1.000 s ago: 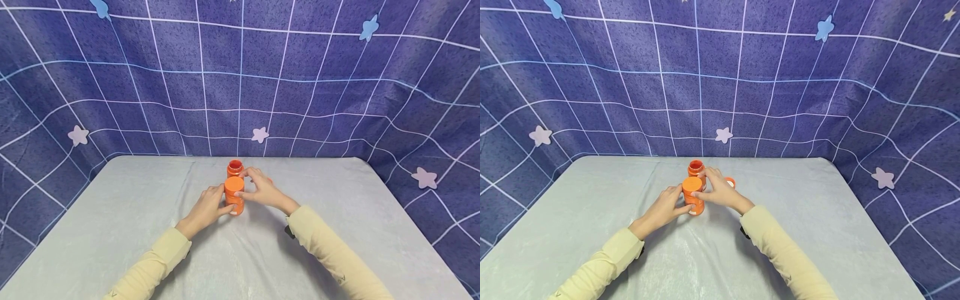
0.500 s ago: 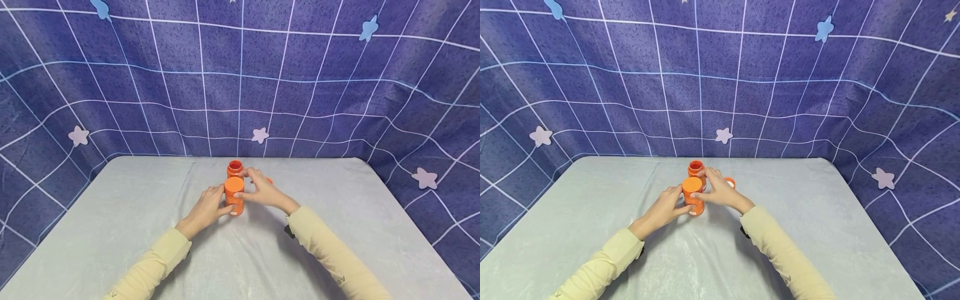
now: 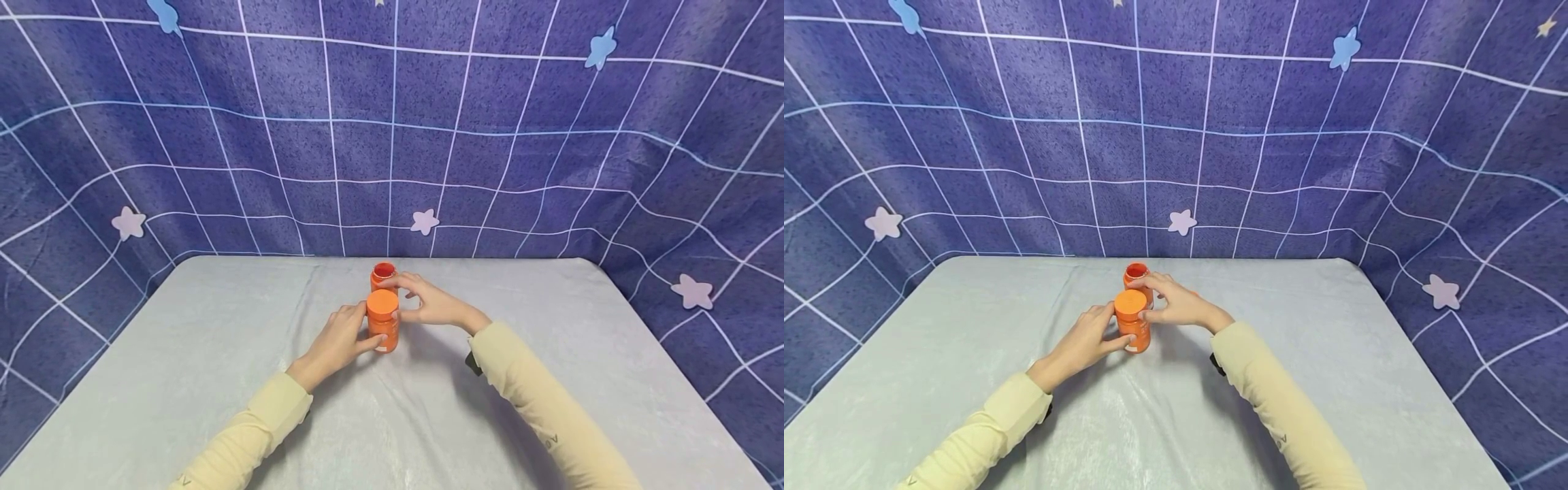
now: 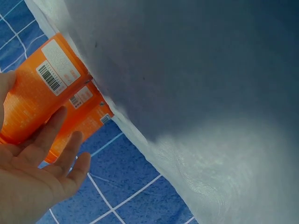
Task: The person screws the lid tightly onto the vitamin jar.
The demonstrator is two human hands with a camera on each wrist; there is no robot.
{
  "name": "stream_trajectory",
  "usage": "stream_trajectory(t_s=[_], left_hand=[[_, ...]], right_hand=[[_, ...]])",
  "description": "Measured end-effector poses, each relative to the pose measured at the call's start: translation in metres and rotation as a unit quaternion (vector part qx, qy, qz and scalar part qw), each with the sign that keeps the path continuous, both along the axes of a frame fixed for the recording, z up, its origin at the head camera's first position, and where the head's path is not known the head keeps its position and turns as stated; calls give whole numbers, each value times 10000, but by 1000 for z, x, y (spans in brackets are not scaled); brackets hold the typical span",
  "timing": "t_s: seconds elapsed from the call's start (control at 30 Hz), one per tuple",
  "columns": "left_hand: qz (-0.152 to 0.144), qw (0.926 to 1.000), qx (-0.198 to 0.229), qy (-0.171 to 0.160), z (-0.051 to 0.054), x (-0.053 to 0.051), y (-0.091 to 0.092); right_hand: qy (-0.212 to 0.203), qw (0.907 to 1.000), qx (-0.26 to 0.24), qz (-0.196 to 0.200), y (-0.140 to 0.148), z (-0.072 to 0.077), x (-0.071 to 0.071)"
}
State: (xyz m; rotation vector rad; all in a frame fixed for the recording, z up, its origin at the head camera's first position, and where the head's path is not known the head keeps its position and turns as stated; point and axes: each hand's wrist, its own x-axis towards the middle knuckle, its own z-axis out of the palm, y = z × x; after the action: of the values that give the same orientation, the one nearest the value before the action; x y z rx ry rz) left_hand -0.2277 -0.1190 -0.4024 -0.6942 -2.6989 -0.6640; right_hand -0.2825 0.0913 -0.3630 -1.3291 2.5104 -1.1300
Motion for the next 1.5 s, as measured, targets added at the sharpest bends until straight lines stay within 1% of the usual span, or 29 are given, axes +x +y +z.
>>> stream_trajectory(t_s=[0.17, 0.37, 0.5, 0.63, 0.83, 0.97, 1.07, 1.2, 1.33, 1.5], left_hand=[[7, 10000, -18, -29, 0, 0, 0], [17, 10000, -30, -24, 1, 0, 0], [8, 10000, -24, -47, 0, 0, 0], [2, 10000, -5, -79, 0, 0, 0], [24, 10000, -37, 15, -1, 1, -1], [-9, 10000, -3, 37, -2, 0, -1], [-18, 10000, 5, 77, -3, 0, -1], [10, 10000, -45, 41, -3, 0, -1], [0, 10000, -62, 32, -2, 0, -1], [-47, 9999, -40, 128, -3, -1, 0]], right_hand=[[28, 9999, 71, 68, 0, 2, -1], [54, 9999, 59, -62, 1, 1, 0], [24, 9995, -44, -314, 0, -2, 3], [143, 9979, -230, -591, -2, -5, 9], [265, 9935, -474, -1000, -8, -12, 16], [361, 9904, -459, -1250, -11, -15, 18], [418, 9890, -402, -1363, -11, -15, 19], [379, 9900, -401, -1300, -11, -15, 18], [287, 9937, -437, -990, -9, -13, 15], [169, 9979, -258, -563, -4, -7, 11]])
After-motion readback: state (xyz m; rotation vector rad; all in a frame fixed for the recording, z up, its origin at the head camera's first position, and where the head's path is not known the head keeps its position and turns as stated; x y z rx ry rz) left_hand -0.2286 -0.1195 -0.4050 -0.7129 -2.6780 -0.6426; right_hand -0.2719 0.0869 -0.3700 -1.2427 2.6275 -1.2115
